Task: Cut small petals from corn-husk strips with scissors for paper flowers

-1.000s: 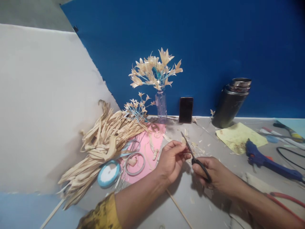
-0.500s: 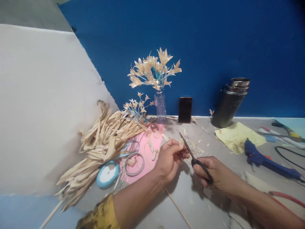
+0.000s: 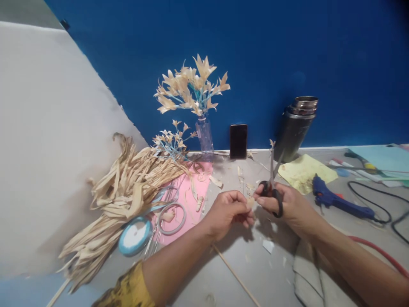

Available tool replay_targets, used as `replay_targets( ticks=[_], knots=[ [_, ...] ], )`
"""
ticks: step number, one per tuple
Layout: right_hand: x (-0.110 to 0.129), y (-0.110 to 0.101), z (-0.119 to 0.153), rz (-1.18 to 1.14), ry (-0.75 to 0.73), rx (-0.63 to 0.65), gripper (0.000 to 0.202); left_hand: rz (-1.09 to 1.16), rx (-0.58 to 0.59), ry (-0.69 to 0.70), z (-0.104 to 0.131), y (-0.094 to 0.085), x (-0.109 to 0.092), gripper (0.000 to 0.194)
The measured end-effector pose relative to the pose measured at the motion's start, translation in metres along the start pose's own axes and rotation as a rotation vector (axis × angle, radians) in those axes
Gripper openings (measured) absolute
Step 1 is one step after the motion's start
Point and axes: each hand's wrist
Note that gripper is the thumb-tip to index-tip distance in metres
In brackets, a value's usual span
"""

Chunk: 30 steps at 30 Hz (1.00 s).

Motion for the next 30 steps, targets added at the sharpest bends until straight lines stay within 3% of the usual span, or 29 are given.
replay_targets(
  ticks=[4,11,16,20,27,30],
  knots=[
    [-0.003,-0.004,0.0,0.023,0.016,0.109,0.023,-0.129,0.048,-0.047,0.001,0.001,0.002,0.019],
    [-0.002,-0.004,-0.001,-0.063,0.0,-0.098,0.025,0.105,0.008,0.034,-0.003,-0.003,0.002,0.018],
    [-0.004,0.001,-0.003,-0.134,-0.005,-0.07,0.024,0.102,-0.005,0.081,-0.003,0.002,0.006,0.03],
    [-0.004,0.004,-0.002,-0.174,0.0,-0.024,0.022,0.029,-0.063,0.1,-0.003,0.006,0.012,0.026],
    [-0.002,0.012,0.003,-0.4,-0.045,0.121,0.023,0.145,0.184,0.087,-0.003,0.001,0.01,0.029],
    [-0.003,0.012,0.0,-0.506,-0.074,0.05,0.024,0.243,0.234,0.131,-0.002,0.004,0.01,0.036]
  ],
)
Point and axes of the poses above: each hand's wrist, its own z-axis away from the middle knuckle, its own y-axis out of the palm, x = y × z, and after that the axes turned 8 degrees about x, right-handed
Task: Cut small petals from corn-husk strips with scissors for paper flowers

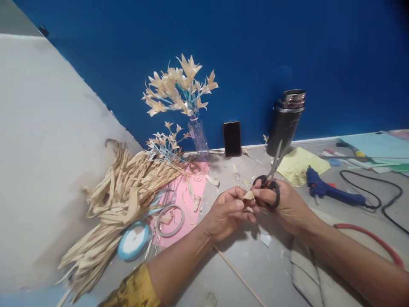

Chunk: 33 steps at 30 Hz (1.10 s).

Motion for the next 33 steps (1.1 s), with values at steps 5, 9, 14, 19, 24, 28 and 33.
replay_targets(
  ticks=[5,9,14,19,24,28,33],
  knots=[
    [-0.005,0.0,-0.002,-0.025,-0.038,-0.071,0.027,-0.054,-0.167,0.055,-0.002,0.011,0.007,0.04],
    [-0.007,0.005,0.002,0.05,-0.037,-0.087,0.03,-0.066,-0.261,0.082,-0.003,0.014,0.009,0.029],
    [-0.003,0.009,0.003,0.193,-0.007,-0.115,0.029,-0.058,-0.304,0.067,-0.003,0.013,0.007,0.027],
    [0.0,0.01,0.002,0.278,0.016,-0.183,0.029,-0.063,-0.328,0.06,-0.002,0.012,0.008,0.026],
    [-0.004,0.01,0.002,0.334,0.036,-0.132,0.03,-0.081,-0.378,0.102,-0.004,0.01,0.008,0.026],
    [-0.006,0.004,0.002,0.355,0.051,0.003,0.028,-0.099,-0.396,0.122,-0.005,0.009,0.003,0.025],
    [-0.009,-0.006,0.0,0.526,0.145,0.241,0.042,-0.111,-0.419,0.203,-0.006,0.006,-0.008,0.03]
  ],
)
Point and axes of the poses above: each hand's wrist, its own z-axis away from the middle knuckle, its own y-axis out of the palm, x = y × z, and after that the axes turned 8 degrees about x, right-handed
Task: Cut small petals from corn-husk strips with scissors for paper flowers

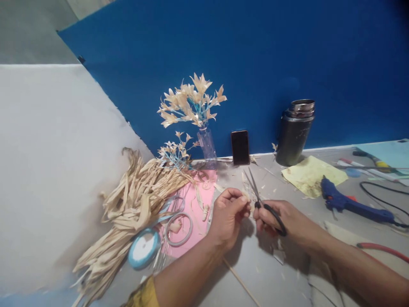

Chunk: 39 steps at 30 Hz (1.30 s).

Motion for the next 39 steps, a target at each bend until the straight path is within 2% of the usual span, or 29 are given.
replay_targets(
  ticks=[4,9,15,32,39],
  knots=[
    [-0.008,0.0,0.0,-0.056,0.014,0.166,0.05,-0.069,-0.015,0.129,-0.003,-0.004,-0.008,0.03],
    [-0.001,0.002,0.003,-0.038,0.044,0.198,0.051,-0.202,-0.047,0.255,-0.003,-0.006,-0.015,0.028],
    [0.01,0.006,0.006,0.03,0.068,0.165,0.047,-0.225,-0.072,0.241,-0.002,-0.002,-0.015,0.028],
    [0.01,0.008,0.004,0.015,0.134,0.114,0.038,-0.191,-0.053,0.21,-0.001,-0.002,-0.015,0.028],
    [0.01,0.009,0.003,-0.014,0.147,0.094,0.043,-0.142,-0.02,0.202,-0.002,-0.005,-0.012,0.027]
  ],
)
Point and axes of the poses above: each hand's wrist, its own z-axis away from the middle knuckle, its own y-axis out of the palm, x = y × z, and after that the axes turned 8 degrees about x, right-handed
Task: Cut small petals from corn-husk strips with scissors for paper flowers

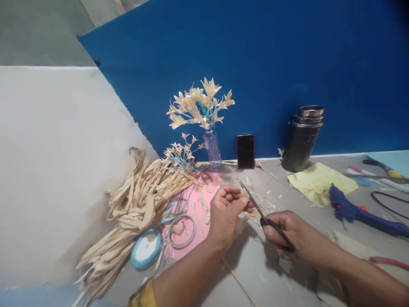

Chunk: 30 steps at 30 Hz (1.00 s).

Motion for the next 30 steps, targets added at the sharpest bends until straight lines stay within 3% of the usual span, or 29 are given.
replay_targets(
  ticks=[30],
  knots=[
    [-0.0106,-0.0014,-0.0022,0.108,-0.013,-0.009,0.035,0.082,0.072,-0.176,0.0009,-0.0025,-0.001,0.019]
  ],
)
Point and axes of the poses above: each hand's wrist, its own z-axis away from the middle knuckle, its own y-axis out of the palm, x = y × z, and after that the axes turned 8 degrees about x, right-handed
